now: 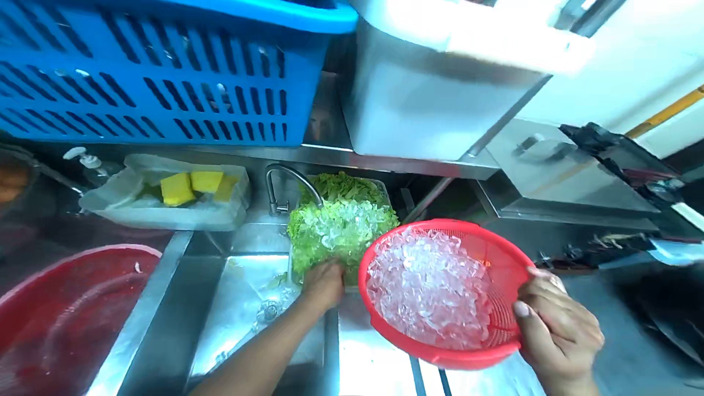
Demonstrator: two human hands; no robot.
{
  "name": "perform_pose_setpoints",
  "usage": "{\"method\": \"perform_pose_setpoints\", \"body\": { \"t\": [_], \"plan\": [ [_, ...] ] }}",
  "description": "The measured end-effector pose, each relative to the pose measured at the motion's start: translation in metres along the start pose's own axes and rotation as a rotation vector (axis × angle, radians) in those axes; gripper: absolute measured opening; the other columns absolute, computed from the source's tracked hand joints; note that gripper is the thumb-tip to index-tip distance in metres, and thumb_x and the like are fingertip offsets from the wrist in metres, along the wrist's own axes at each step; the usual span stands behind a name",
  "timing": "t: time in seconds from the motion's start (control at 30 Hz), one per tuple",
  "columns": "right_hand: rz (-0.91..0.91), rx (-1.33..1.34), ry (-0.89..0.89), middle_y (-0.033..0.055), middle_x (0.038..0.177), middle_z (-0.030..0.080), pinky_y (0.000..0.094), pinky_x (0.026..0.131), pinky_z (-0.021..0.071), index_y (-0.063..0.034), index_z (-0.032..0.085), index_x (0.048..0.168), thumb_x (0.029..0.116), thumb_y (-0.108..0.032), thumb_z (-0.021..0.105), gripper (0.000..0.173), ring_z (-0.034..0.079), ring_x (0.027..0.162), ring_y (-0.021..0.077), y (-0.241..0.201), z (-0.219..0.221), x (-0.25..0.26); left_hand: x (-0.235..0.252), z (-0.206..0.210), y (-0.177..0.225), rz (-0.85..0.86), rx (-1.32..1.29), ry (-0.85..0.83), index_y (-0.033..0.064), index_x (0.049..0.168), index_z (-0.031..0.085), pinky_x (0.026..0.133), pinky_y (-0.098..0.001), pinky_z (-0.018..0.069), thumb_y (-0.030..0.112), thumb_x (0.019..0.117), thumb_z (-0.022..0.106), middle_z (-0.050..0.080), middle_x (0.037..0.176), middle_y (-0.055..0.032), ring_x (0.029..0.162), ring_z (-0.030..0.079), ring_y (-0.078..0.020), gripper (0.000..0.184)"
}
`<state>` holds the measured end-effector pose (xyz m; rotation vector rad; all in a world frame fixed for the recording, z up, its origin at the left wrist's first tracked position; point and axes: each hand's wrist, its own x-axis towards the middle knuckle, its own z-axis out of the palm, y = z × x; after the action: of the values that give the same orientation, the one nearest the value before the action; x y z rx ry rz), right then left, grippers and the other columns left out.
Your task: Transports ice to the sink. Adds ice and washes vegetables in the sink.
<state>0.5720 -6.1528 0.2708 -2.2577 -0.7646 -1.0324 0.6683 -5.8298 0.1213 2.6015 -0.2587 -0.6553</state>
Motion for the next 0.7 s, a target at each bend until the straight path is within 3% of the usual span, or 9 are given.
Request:
{"method": "perform_pose_setpoints", "body": {
  "t": [0.07, 0.17, 0.23, 0.33, 0.4, 0.47, 0.53, 0.6, 0.7],
  "plan": [
    [-0.020, 0.010, -0.017, -0.0014, 0.052, 0.042, 0.0397, 0.093, 0.0501, -0.0166, 0.039, 0.059, 0.1041, -0.036, 0.048, 0.050, 0.053, 0.057, 0.0106, -0.001, -0.001, 0.003, 0.011, 0.003, -0.005, -0.095, -0.015, -0.062, 0.0108, 0.126, 0.069, 0.102, -0.0632, 0.0487, 0.025, 0.0980, 0.055, 0.063, 0.138, -0.0158, 0.127, 0.060, -0.0374, 0.034],
    [-0.057, -0.008, -0.047, 0.0000, 0.052, 0.041, 0.0408, 0.094, 0.0496, -0.0161, 0.037, 0.057, 0.1031, -0.035, 0.046, 0.050, 0.053, 0.057, 0.0123, -0.003, 0.000, 0.010, 0.024, 0.000, -0.007, -0.097, -0.053, -0.172, 0.0004, 0.132, 0.062, 0.106, -0.0640, 0.0458, 0.021, 0.0960, 0.058, 0.058, 0.140, -0.0240, 0.131, 0.056, -0.0413, 0.041],
    [-0.063, -0.033, -0.066, 0.0003, 0.052, 0.041, 0.0399, 0.092, 0.0487, -0.0165, 0.037, 0.057, 0.1029, -0.036, 0.045, 0.050, 0.052, 0.057, 0.0127, -0.006, 0.000, 0.012, 0.011, -0.004, -0.003, -0.060, -0.052, -0.185, 0.0006, 0.132, 0.063, 0.106, -0.0658, 0.0453, 0.020, 0.0950, 0.061, 0.058, 0.140, -0.0249, 0.131, 0.055, -0.0430, 0.041],
    [-0.042, -0.073, -0.072, 0.0000, 0.052, 0.041, 0.0386, 0.091, 0.0488, -0.0168, 0.037, 0.057, 0.1036, -0.036, 0.045, 0.051, 0.053, 0.058, 0.0123, -0.006, 0.002, 0.016, -0.028, -0.023, 0.009, -0.053, 0.019, 0.050, 0.0084, 0.119, 0.071, 0.098, -0.0615, 0.0511, 0.025, 0.0994, 0.052, 0.070, 0.123, -0.0179, 0.119, 0.065, -0.0382, 0.032],
    [-0.029, -0.086, -0.088, -0.0005, 0.051, 0.042, 0.0385, 0.089, 0.0501, -0.0169, 0.037, 0.057, 0.1033, -0.034, 0.045, 0.050, 0.053, 0.056, 0.0112, -0.010, 0.005, 0.021, -0.030, -0.008, -0.009, 0.012, 0.021, 0.466, 0.0112, 0.117, 0.074, 0.100, -0.0571, 0.0515, 0.036, 0.1023, 0.052, 0.069, 0.124, -0.0138, 0.121, 0.063, -0.0355, 0.036],
    [-0.037, -0.096, -0.117, -0.0007, 0.051, 0.042, 0.0387, 0.087, 0.0497, -0.0169, 0.037, 0.056, 0.1028, -0.033, 0.045, 0.050, 0.052, 0.055, 0.0107, -0.015, 0.013, 0.034, -0.008, 0.008, -0.038, 0.048, -0.046, 0.791, 0.0112, 0.135, 0.066, 0.110, -0.0629, 0.0407, 0.052, 0.0947, 0.061, 0.052, 0.150, -0.0191, 0.141, 0.044, -0.0431, 0.057],
    [-0.066, -0.119, -0.152, -0.0009, 0.051, 0.041, 0.0386, 0.083, 0.0486, -0.0172, 0.037, 0.056, 0.1024, -0.034, 0.045, 0.050, 0.050, 0.054, 0.0109, -0.019, 0.026, 0.052, 0.010, 0.011, -0.054, -0.011, -0.151, 0.808, 0.0084, 0.155, 0.043, 0.122, -0.0635, 0.0241, 0.070, 0.0855, 0.063, 0.020, 0.168, -0.0243, 0.155, 0.016, -0.0468, 0.095],
    [-0.090, -0.159, -0.195, -0.0018, 0.051, 0.043, 0.0389, 0.075, 0.0481, -0.0175, 0.039, 0.055, 0.1017, -0.035, 0.045, 0.050, 0.050, 0.054, 0.0115, -0.023, 0.040, 0.073, 0.017, 0.013, -0.057, -0.073, -0.166, 0.700, 0.0068, 0.161, 0.030, 0.125, -0.0551, 0.0254, 0.083, 0.0802, 0.056, 0.012, 0.170, -0.0233, 0.157, 0.017, -0.0411, 0.115],
    [-0.105, -0.190, -0.272, -0.0029, 0.051, 0.043, 0.0384, 0.065, 0.0443, -0.0182, 0.039, 0.053, 0.1001, -0.034, 0.045, 0.050, 0.049, 0.053, 0.0121, -0.022, 0.061, 0.100, 0.017, 0.016, -0.056, -0.036, -0.101, 0.634, 0.0065, 0.162, 0.026, 0.127, -0.0555, 0.0188, 0.090, 0.0808, 0.045, 0.015, 0.171, -0.0201, 0.158, 0.015, -0.0353, 0.118]
  ]
}}
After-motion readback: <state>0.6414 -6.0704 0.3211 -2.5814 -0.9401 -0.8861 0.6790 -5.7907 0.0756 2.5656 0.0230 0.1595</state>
